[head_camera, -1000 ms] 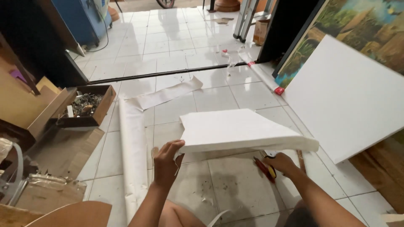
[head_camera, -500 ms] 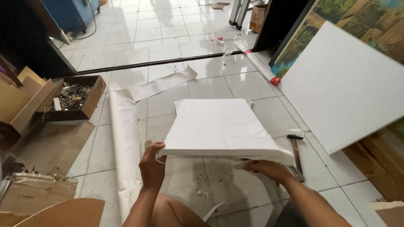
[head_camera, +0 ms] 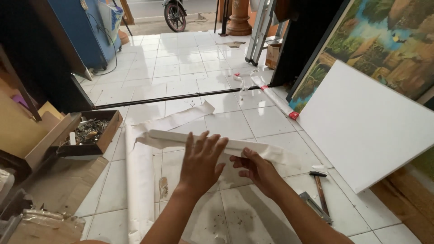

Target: Stretching a white canvas over a wooden frame and securing it with a manual staple gun.

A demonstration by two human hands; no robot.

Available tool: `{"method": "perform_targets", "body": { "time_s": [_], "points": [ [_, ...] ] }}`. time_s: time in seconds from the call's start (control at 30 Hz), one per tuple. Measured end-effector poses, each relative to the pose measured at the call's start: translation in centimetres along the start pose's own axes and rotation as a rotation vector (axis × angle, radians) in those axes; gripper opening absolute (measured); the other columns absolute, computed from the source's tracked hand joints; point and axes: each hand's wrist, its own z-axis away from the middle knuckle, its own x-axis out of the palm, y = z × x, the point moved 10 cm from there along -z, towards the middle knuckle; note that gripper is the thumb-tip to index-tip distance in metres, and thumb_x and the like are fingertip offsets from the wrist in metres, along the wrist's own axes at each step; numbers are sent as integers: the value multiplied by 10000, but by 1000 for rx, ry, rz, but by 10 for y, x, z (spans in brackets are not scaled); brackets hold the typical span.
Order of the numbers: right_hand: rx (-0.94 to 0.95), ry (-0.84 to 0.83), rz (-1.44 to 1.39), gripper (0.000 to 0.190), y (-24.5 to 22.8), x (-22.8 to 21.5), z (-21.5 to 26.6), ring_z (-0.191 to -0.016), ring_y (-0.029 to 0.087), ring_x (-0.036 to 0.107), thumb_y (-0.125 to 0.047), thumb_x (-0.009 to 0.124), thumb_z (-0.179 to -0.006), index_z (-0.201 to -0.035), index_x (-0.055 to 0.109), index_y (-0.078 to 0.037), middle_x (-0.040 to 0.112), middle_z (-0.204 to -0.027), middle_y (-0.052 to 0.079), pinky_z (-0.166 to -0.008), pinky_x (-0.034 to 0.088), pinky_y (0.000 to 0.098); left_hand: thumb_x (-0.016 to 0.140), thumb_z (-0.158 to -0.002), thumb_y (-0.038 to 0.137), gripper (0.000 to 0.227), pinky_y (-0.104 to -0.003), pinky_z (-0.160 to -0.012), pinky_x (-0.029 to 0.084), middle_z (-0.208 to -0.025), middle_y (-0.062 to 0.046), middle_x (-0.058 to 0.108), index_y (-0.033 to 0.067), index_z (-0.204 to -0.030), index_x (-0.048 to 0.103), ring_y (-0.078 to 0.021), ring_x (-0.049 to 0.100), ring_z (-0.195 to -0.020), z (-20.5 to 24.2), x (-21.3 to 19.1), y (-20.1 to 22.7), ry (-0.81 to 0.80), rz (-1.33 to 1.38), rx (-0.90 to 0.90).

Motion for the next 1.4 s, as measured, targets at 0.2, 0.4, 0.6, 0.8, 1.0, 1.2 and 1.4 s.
{"method": "perform_targets", "body": {
  "time_s": [0.2,0.4,0.6,0.8,1.0,1.2,1.4],
  "points": [
    [-211,49,373,732,-88,18,34,-1080,283,753,-497,719,-1032,-1542,694,29,805,-1199,192,-867,603,377,845,-982,205,342,-478,-1062,521,-1141,38,674,310,-1268,691,-225,717,-1177,-76,-56,0,358,6,198],
    [-1386,562,1153,177,-189,-21,134,-743,140,656,-244,988,-824,-959,874,-231,687,-724,-111,-784,573,265,880,-901,159,444,-541,-1125,551,-1210,-5,704,280,-1288,702,-276,713,-1244,-121,-64,4,175,121,191],
    [-1229,710,1494,687,-239,-11,141,-1281,330,441,-364,979,-863,-1483,712,-239,507,-1459,69,-1065,392,589,926,-806,394,571,-627,-1157,531,-1265,-110,742,161,-1258,667,-406,743,-1266,-148,-60,68,105,362,320],
    [-939,423,1356,164,-255,-31,93,-1159,379,761,-194,850,-989,-1146,895,-177,860,-1110,81,-1012,608,545,697,-1038,605,566,-566,-924,642,-1115,-144,849,140,-1336,573,-402,848,-970,-165,-63,69,100,409,171],
    [-1123,369,1461,68,-267,-42,80,-1022,224,756,-139,883,-958,-967,879,-207,792,-929,-16,-972,581,440,768,-961,662,633,-525,-888,640,-1093,-74,844,199,-1312,516,-347,853,-976,-195,-27,57,69,280,78],
    [-1417,468,1549,409,-272,-103,137,-929,155,739,-180,866,-976,-611,710,-279,766,-884,-95,-935,554,325,769,-999,551,456,-507,-818,644,-1129,-11,728,259,-1281,562,-345,828,-963,-246,24,14,166,141,31],
    [-879,726,1550,362,-269,-170,132,-716,185,670,-287,934,-882,-1059,653,-143,772,-836,34,-647,542,330,794,-1022,389,348,-394,-642,613,-1166,-27,755,213,-1256,606,-203,815,-778,-229,22,94,374,7,189]
  ]
}}
